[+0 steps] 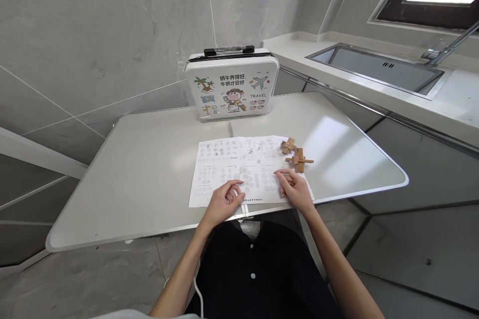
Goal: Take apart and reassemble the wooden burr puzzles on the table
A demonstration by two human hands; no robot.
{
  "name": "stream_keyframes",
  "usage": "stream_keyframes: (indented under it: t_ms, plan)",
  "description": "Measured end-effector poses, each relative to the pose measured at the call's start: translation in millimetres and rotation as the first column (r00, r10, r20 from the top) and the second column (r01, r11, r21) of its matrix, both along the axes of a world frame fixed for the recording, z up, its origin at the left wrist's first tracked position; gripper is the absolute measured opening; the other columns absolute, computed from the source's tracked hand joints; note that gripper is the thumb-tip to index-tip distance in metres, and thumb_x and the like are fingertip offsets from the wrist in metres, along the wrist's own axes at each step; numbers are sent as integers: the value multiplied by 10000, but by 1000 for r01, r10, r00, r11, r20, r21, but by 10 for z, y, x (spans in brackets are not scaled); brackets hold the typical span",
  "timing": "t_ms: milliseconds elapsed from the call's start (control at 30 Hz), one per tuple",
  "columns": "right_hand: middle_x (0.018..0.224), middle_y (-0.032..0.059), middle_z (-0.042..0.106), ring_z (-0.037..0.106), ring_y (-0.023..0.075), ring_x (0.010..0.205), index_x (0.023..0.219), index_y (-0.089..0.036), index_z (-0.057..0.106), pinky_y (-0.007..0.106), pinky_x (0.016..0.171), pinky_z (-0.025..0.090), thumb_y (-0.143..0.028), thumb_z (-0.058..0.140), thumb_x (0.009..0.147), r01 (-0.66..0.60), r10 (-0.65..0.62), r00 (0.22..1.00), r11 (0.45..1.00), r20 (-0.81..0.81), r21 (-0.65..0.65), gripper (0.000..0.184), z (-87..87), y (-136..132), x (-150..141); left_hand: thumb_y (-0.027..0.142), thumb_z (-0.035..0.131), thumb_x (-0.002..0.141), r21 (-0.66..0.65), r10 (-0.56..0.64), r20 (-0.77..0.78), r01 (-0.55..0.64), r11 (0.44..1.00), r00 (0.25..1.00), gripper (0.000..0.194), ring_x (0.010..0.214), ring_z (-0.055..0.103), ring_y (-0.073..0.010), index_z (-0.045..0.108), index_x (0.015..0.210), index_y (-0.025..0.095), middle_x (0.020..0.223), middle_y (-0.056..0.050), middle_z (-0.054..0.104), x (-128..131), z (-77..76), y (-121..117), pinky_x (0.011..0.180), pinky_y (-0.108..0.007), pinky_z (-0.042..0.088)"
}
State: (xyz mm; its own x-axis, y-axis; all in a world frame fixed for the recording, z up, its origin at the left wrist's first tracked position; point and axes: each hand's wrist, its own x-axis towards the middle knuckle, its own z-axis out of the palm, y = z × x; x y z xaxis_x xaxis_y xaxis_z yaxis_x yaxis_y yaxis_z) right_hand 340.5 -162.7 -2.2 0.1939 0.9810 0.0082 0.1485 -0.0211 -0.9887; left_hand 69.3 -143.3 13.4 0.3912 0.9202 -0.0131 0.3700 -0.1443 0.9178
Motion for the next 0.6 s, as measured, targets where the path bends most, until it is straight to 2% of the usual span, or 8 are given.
stream_keyframes:
  t_ms: [133,300,433,600]
  plan:
    - [550,-38,595,557,170,487,1006,-216,715,299,570,498,-690,667,939,-54,54,998,999,43,-7,481,-71,70,-22,436,661,976,-13,9,-17,-9,1000,1000,352,718,588,-139,713,1255,227,942,-26,719,-3,-9,9,684,-272,516]
    - [562,-34,618,577,170,501,1006,-221,718,299,612,501,-640,644,976,-62,62,991,998,115,-2,426,-88,88,35,457,655,986,-59,-14,-42,12,998,999,349,723,590,-139,719,1249,237,948,-22,708,-1,-16,15,691,-268,516]
    - [569,-33,623,581,173,493,1004,-222,714,301,593,488,-627,625,991,-64,65,988,998,142,-9,416,-83,87,114,491,645,998,-140,-92,-40,86,986,995,379,675,581,-128,708,1273,239,937,-22,700,15,45,-16,645,-262,510]
    - [572,-37,616,579,168,485,1013,-219,703,293,562,484,-618,609,1002,-88,89,986,996,143,-17,410,-86,67,211,531,672,983,-248,-228,15,224,942,974,432,607,639,-134,707,1288,226,843,-17,714,-7,140,28,603,-267,544]
